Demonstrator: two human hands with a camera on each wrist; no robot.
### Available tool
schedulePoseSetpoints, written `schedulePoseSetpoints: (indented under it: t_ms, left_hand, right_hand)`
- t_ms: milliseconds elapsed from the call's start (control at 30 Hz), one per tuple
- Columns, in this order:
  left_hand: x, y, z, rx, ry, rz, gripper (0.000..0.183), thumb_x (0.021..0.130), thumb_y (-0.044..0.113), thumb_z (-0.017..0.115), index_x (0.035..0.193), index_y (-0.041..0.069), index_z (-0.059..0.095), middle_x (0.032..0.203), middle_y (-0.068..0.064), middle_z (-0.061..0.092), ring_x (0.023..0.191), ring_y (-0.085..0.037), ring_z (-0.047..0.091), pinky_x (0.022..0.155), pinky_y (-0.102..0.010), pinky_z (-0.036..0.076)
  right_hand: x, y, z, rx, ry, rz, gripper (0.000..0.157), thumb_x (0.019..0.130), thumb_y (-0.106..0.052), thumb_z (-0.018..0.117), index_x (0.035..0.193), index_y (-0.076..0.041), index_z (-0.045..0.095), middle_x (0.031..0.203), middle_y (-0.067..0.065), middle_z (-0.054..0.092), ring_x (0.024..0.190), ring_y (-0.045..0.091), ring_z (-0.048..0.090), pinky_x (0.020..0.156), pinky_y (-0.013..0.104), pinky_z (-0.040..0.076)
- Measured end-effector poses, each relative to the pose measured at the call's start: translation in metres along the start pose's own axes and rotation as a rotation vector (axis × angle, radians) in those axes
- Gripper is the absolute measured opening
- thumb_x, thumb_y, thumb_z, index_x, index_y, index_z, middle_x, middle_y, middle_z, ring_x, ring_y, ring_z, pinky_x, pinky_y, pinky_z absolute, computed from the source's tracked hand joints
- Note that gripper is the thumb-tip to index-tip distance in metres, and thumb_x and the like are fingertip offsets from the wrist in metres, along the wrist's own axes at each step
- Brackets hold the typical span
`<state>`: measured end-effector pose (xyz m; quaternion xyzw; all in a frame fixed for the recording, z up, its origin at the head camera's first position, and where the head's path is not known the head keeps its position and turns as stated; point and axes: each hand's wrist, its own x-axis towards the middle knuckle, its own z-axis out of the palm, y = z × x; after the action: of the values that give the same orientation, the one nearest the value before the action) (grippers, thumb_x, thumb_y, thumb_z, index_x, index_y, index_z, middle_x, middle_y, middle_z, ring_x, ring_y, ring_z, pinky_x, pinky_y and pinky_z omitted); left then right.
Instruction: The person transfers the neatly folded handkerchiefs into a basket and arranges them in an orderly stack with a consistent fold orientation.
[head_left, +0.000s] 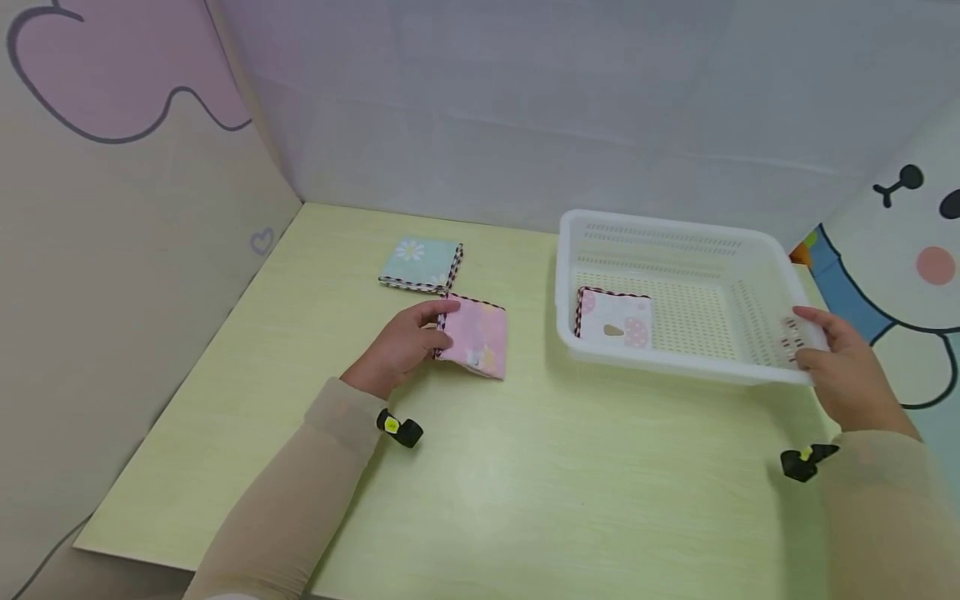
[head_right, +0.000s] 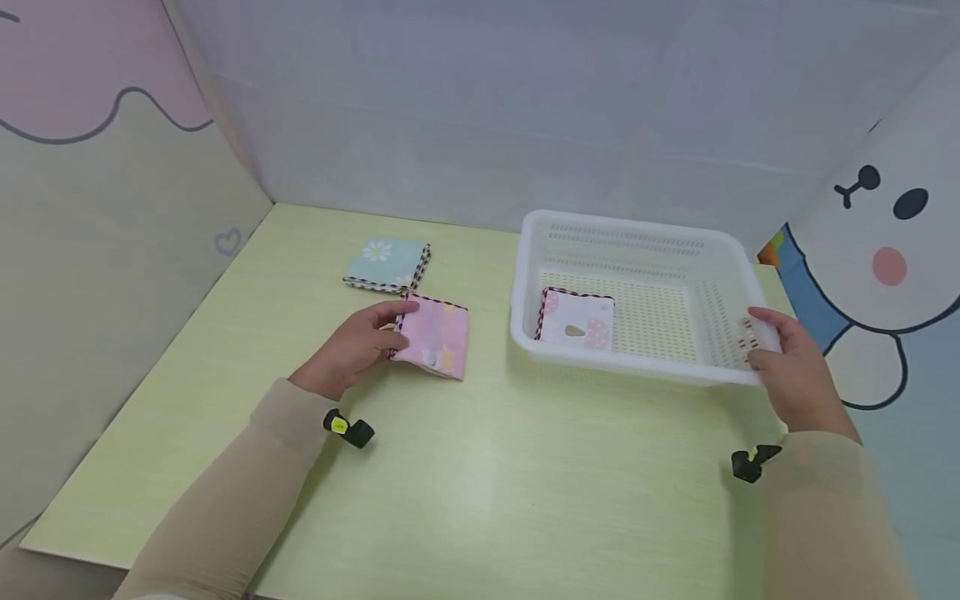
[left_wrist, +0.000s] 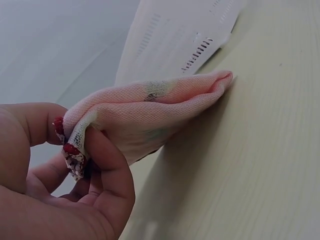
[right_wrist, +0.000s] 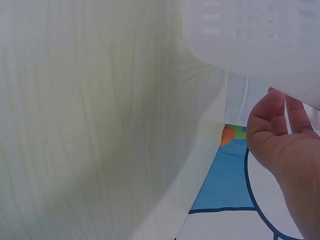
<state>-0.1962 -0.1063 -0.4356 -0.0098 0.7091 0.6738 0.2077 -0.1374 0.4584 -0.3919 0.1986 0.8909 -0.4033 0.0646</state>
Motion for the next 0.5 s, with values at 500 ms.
schedulePoseSetpoints:
  t_ms: [500]
  left_hand:
    - [-0.0015,-0.0009,-0.0025,-0.076,-0.019,0.083,0.058,0.099,-0.005,0.062,0.152,0.017,0.057,0.151,-0.003,0.048,0.092,-0.018,0.053,0.073,-0.027,0.048]
  right_hand:
    - [-0.0014,-0.0014,0.0004,0.01,0.006,-0.004,0.069,0.111,-0.017,0.042,0.172,-0.034,0.015,0.179,0.013,0.002,0.147,0.05,0.027,0.11,0.061,0.049]
